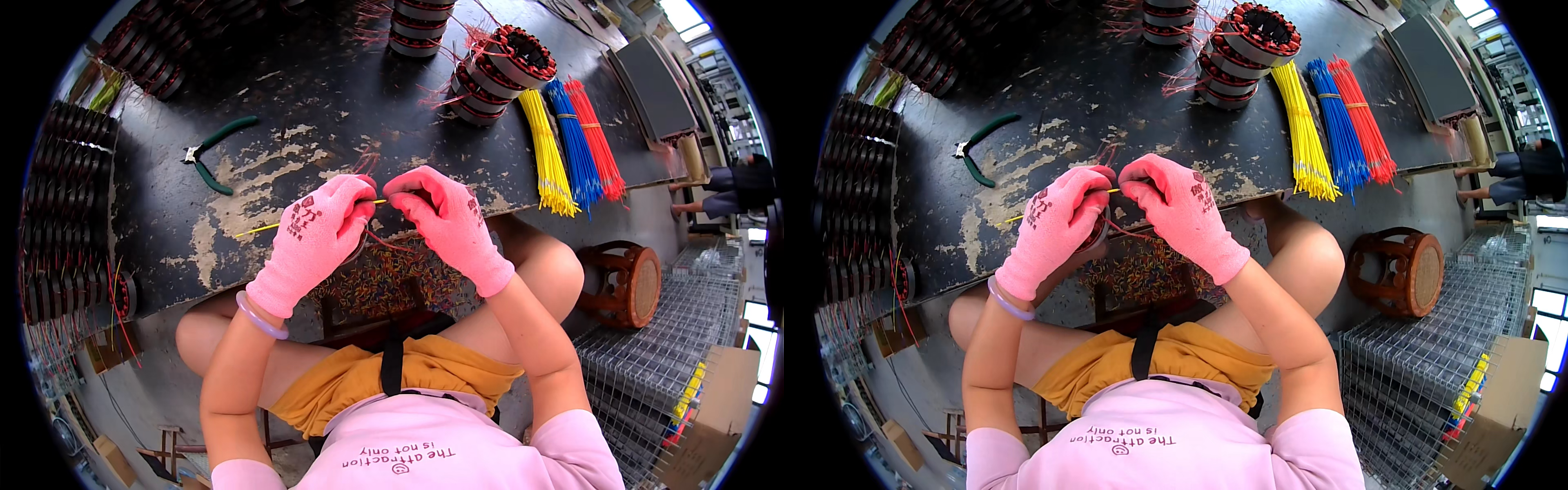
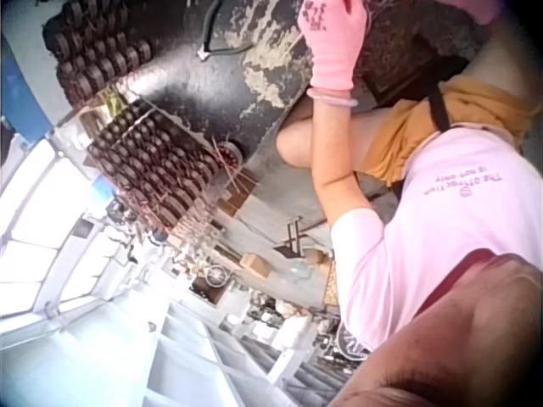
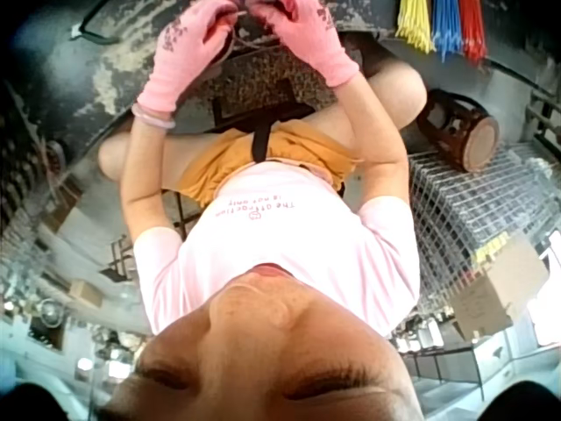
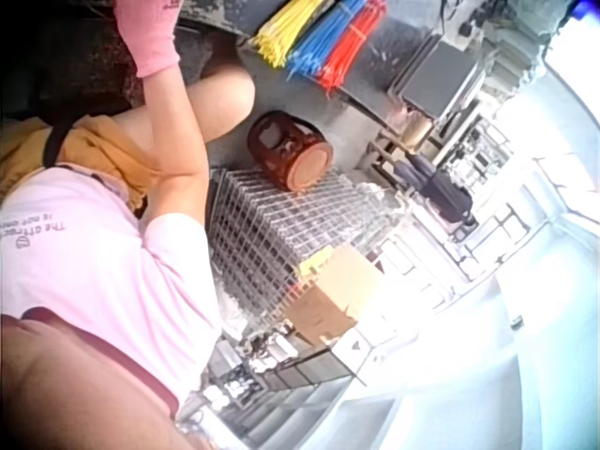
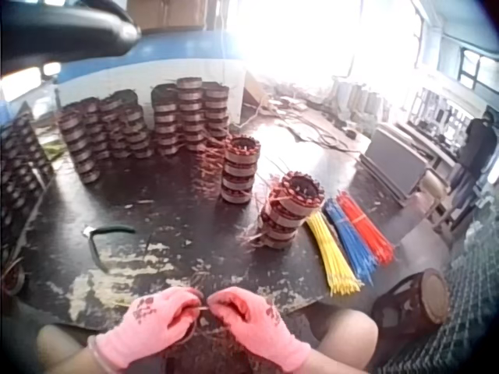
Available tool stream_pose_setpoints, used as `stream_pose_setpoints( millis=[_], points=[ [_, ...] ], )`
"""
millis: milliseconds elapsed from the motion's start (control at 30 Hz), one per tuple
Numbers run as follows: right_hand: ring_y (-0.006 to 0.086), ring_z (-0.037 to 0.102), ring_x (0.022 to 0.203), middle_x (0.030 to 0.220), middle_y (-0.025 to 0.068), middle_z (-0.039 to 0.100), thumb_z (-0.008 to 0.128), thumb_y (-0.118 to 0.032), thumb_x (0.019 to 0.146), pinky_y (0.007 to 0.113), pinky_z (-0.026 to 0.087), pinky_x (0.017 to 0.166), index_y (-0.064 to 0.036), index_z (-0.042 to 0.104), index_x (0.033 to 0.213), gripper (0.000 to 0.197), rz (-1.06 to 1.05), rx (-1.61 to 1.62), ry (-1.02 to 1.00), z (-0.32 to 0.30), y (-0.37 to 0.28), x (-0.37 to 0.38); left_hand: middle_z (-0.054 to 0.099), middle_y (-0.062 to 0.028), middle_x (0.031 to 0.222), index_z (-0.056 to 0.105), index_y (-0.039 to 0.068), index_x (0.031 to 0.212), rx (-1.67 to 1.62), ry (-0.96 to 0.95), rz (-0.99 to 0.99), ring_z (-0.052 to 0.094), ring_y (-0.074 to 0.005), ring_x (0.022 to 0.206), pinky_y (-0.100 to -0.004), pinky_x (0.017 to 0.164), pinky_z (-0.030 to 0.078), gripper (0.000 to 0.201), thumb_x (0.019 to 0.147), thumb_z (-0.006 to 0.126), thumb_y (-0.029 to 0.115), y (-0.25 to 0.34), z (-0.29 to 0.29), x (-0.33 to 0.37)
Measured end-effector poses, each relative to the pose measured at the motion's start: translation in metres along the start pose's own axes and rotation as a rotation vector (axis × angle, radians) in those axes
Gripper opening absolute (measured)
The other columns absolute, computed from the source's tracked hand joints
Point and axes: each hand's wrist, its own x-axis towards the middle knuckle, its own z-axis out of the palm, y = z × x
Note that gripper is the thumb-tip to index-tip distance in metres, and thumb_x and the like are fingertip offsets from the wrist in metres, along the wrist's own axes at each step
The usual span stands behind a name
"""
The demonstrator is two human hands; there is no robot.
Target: The person is wiring motor stators by hand and using pliers. They insert colored wires into the slots of a stator and cut the wire ends with pliers while working at a large workbench.
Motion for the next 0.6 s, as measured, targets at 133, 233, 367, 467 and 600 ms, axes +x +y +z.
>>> stream_pose_setpoints(
  millis=[133, 233, 367, 467, 600],
  points=[
    [0.0148, 0.06, 0.071, 0.085, 0.0101, 0.067, 0.065, -0.006, 0.095, 0.03, 0.05, 0.069, -0.0011, 0.067, 0.105, 0.011, -0.083, -0.12, -0.052, -0.006, -0.006, 0.006, 0.07, -0.009, 0.11, 0.067, 0.008, 0.105, 0.047, 0.0, -0.034, 0.069, -0.0329, 0.093, -0.0391, 0.075, 0.056, 0.013, 0.094, 0.067, 0.014, 0.009, -0.002, 0.002],
    [0.0123, 0.061, 0.073, 0.084, 0.0075, 0.068, 0.065, -0.008, 0.096, 0.028, 0.051, 0.069, 0.0004, 0.067, 0.104, 0.012, -0.029, -0.138, -0.096, -0.009, -0.009, 0.01, 0.071, -0.0073, 0.111, 0.069, 0.009, 0.104, 0.083, 0.024, -0.03, 0.07, -0.0308, 0.095, -0.0382, 0.076, 0.057, 0.014, 0.092, 0.07, 0.014, 0.005, 0.005, 0.0],
    [0.0086, 0.063, 0.079, 0.089, 0.0031, 0.071, 0.068, -0.014, 0.095, 0.027, 0.052, 0.07, 0.0027, 0.067, 0.099, 0.018, 0.334, 0.214, -0.243, -0.018, -0.003, 0.032, 0.072, -0.0046, 0.115, 0.07, 0.01, 0.103, 0.146, 0.074, 0.024, 0.071, -0.0284, 0.096, -0.0371, 0.077, 0.057, 0.015, 0.088, 0.072, 0.014, -0.002, 0.016, -0.001],
    [0.0087, 0.064, 0.077, 0.087, 0.0045, 0.071, 0.069, -0.018, 0.094, 0.026, 0.052, 0.069, 0.0007, 0.068, 0.101, 0.019, 0.204, 0.057, -0.146, -0.013, 0.008, 0.028, 0.073, -0.0039, 0.115, 0.071, 0.01, 0.103, 0.125, 0.078, 0.008, 0.071, -0.0284, 0.096, -0.0368, 0.077, 0.057, 0.016, 0.088, 0.073, 0.015, -0.005, 0.022, -0.003],
    [0.0221, 0.07, 0.091, 0.108, 0.0061, 0.072, 0.078, -0.021, 0.083, 0.036, 0.056, 0.078, -0.0071, 0.068, 0.108, 0.03, -0.506, -0.666, 0.069, -0.015, 0.006, 0.002, 0.073, -0.0041, 0.116, 0.071, 0.011, 0.104, 0.087, 0.053, -0.043, 0.071, -0.0286, 0.096, -0.0374, 0.077, 0.057, 0.016, 0.088, 0.073, 0.017, -0.002, 0.019, -0.004]
  ],
)
